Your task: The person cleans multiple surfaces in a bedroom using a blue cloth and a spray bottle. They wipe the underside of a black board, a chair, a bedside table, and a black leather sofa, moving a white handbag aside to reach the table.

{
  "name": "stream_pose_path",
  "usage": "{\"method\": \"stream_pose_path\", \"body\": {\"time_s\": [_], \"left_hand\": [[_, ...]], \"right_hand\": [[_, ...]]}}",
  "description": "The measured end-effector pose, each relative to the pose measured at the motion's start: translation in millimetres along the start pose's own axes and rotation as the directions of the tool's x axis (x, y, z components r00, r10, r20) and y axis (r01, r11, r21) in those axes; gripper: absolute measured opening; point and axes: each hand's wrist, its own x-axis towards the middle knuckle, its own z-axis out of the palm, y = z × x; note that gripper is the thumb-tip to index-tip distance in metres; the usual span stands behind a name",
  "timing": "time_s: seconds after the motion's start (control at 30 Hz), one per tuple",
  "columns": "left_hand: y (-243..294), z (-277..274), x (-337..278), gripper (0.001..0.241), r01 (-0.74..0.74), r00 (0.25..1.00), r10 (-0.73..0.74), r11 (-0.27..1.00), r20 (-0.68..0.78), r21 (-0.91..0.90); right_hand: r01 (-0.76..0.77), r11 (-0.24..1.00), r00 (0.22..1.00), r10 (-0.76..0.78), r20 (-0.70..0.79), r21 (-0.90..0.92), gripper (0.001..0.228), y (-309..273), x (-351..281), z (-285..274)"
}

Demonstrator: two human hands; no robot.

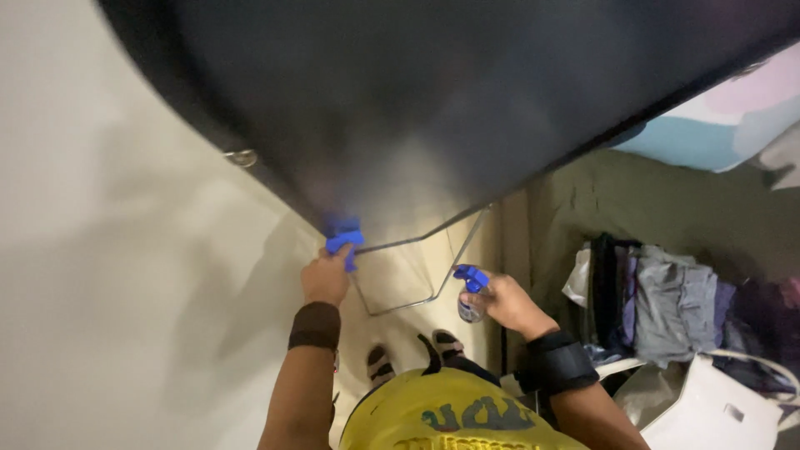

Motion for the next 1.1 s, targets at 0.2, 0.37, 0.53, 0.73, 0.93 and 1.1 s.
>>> {"method": "stream_pose_path", "body": {"time_s": [0.2,0.37,0.53,0.73,0.93,1.1], "left_hand": [[13,-24,-17,0.029,0.335,0.942,-0.335,0.942,0.004,-0.038],[22,-63,-24,0.027,0.452,0.856,-0.483,0.873,-0.186,-0.185],[52,-119,-33,0.035,0.437,0.801,-0.487,0.873,-0.347,-0.216],[84,-162,-31,0.044,0.372,0.769,-0.432,0.902,-0.471,-0.220],[85,-160,-20,0.044,0.313,0.782,-0.338,0.940,-0.524,-0.139],[92,-160,-14,0.042,0.315,0.771,-0.359,0.933,-0.526,-0.174]], "right_hand": [[0.053,0.983,0.985,-0.023,-0.174,0.174,0.046,67,19,-29],[0.178,0.981,0.953,-0.153,-0.262,0.074,0.036,89,44,-57],[0.272,0.962,0.950,-0.264,-0.167,0.023,0.043,106,84,-67],[-0.042,0.949,0.995,0.069,0.076,-0.313,0.035,158,149,-52],[0.125,0.984,0.990,-0.133,-0.052,-0.130,0.042,151,152,-46],[0.035,0.943,0.994,-0.069,-0.091,-0.332,0.042,175,162,-42]]}}
